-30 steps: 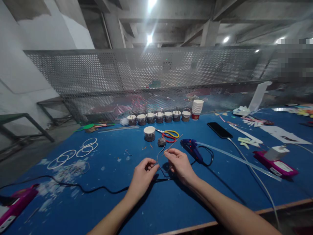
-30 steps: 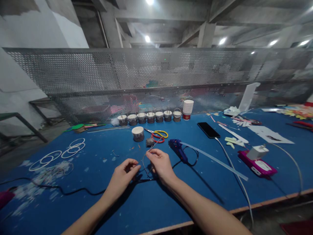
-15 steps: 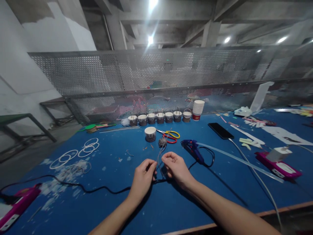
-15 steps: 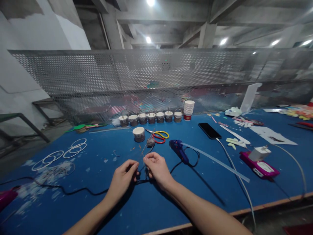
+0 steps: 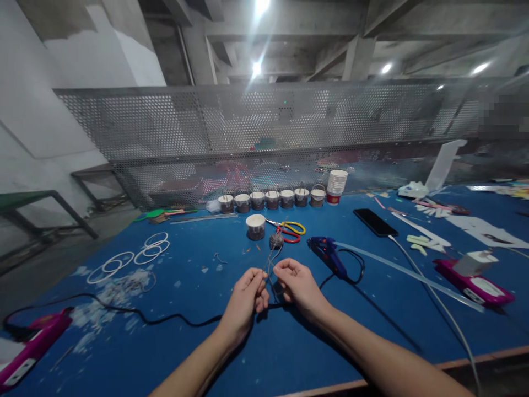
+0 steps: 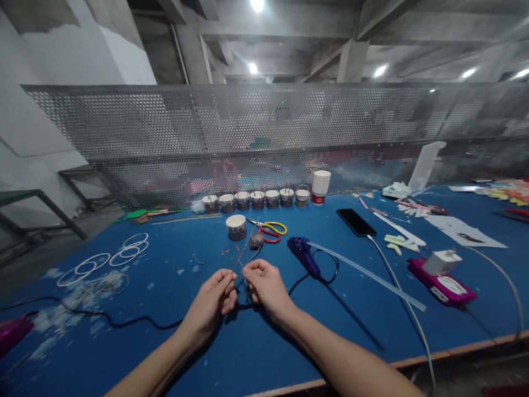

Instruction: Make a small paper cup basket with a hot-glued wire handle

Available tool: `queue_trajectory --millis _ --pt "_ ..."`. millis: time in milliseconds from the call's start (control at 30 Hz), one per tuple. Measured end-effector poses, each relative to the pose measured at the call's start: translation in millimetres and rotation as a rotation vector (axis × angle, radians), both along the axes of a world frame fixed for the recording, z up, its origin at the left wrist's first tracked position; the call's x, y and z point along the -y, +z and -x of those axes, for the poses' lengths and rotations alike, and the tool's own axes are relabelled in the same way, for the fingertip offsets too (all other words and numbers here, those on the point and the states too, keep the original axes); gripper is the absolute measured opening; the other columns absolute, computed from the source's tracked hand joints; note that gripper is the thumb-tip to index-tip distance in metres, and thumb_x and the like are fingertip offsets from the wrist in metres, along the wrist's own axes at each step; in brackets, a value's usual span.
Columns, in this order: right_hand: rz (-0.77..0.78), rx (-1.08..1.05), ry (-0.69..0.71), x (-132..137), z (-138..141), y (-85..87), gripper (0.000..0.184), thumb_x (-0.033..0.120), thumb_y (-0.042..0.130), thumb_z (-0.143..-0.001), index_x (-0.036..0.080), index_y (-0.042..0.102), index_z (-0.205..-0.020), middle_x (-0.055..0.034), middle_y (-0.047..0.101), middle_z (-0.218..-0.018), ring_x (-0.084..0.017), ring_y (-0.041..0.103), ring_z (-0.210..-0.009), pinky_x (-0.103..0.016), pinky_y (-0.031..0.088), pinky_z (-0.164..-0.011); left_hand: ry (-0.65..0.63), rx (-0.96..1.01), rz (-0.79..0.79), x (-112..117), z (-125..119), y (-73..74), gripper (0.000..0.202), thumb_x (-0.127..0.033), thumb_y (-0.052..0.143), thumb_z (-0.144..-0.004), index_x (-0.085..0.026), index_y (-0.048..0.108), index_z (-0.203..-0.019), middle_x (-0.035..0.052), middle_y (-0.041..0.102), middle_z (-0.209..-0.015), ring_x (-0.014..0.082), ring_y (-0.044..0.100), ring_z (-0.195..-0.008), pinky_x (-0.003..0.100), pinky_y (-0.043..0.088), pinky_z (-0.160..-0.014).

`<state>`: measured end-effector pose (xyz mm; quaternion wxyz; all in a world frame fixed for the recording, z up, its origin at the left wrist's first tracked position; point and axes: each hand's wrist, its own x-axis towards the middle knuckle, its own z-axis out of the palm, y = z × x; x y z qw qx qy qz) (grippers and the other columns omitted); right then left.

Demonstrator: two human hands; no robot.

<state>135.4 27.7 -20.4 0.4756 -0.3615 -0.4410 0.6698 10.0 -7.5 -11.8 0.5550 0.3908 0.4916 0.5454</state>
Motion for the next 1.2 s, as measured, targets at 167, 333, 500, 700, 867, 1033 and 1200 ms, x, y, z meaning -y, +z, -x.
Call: queue_trajectory --millis 167,333,500,700,867,1033,1200 --pt "0.007 0.049 0.000 0 2 -2.9 0.040 0.050 0.071 -0.059 0.017 0.050 -0.069 0.0129 0.040 -0.039 -0.001 0.028 -0.027 -0.015 0.021 -0.028 -0.014 0.188 0.079 1 0 0.9 0.019 -0.029 0.060 -0.068 -0.017 0.047 -0.062 -0.0104 0.032 -0.045 0.0034 0.037 -0.035 0.015 0.020 -0.035" --pt "0.001 0.107 -0.007 1 4 -1.6 0.040 0.051 0.069 -0.059 0.017 0.051 -0.068 0.0128 0.040 -0.039 -0.002 0.030 -0.026 -0.015 0.023 -0.028 -0.065 0.330 0.120 -2 3 0.7 0.019 -0.026 0.064 -0.066 -0.017 0.048 -0.063 -0.0100 0.035 -0.047 0.0034 0.037 -0.034 0.015 0.021 -0.033" --pt "0.007 0.114 -0.001 0 2 -1.2 0.039 0.051 0.069 -0.060 0.017 0.051 -0.069 0.0119 0.044 -0.041 -0.002 0.032 -0.026 -0.015 0.023 -0.028 -0.065 0.403 0.112 -4 4 0.6 0.018 -0.023 0.070 -0.069 -0.014 0.055 -0.069 -0.0050 0.049 -0.057 0.0045 0.046 -0.042 0.013 0.030 -0.033" --pt "-0.004 0.145 0.023 -1 1 -5.5 0.035 0.047 0.067 -0.062 0.016 0.055 -0.073 0.0076 0.054 -0.049 -0.002 0.034 -0.027 -0.016 0.023 -0.027 0.017 0.420 0.010 -5 4 0.5 0.021 -0.026 0.072 -0.068 -0.011 0.059 -0.063 0.0051 0.065 -0.074 0.0089 0.058 -0.054 0.015 0.043 -0.037" --pt "0.034 0.177 0.050 4 3 -2.6 0.031 0.042 0.070 -0.058 0.017 0.054 -0.069 0.0088 0.052 -0.050 -0.002 0.032 -0.027 -0.017 0.024 -0.027 -0.020 0.398 -0.024 -5 5 4.9 0.027 -0.034 0.073 -0.068 -0.012 0.058 -0.061 0.0045 0.065 -0.058 0.0097 0.059 -0.048 0.016 0.046 -0.040" --pt "0.005 0.243 0.093 5 -1 0.1 0.035 0.044 0.073 -0.056 0.017 0.056 -0.071 0.0085 0.048 -0.050 -0.002 0.032 -0.030 -0.018 0.024 -0.031 0.000 0.328 -0.046 -3 6 15.0 0.030 -0.036 0.075 -0.065 -0.013 0.057 -0.061 0.0043 0.067 -0.061 0.0111 0.062 -0.050 0.018 0.051 -0.048" --pt "-0.139 0.392 0.218 3 -12 4.2 0.037 0.051 0.066 -0.065 0.015 0.061 -0.070 0.0077 0.044 -0.043 -0.004 0.034 -0.035 -0.019 0.023 -0.035 -0.101 0.233 -0.051 1 13 24.8 0.033 -0.040 0.074 -0.065 -0.013 0.056 -0.059 0.0040 0.067 -0.061 0.0133 0.064 -0.052 0.020 0.052 -0.052"
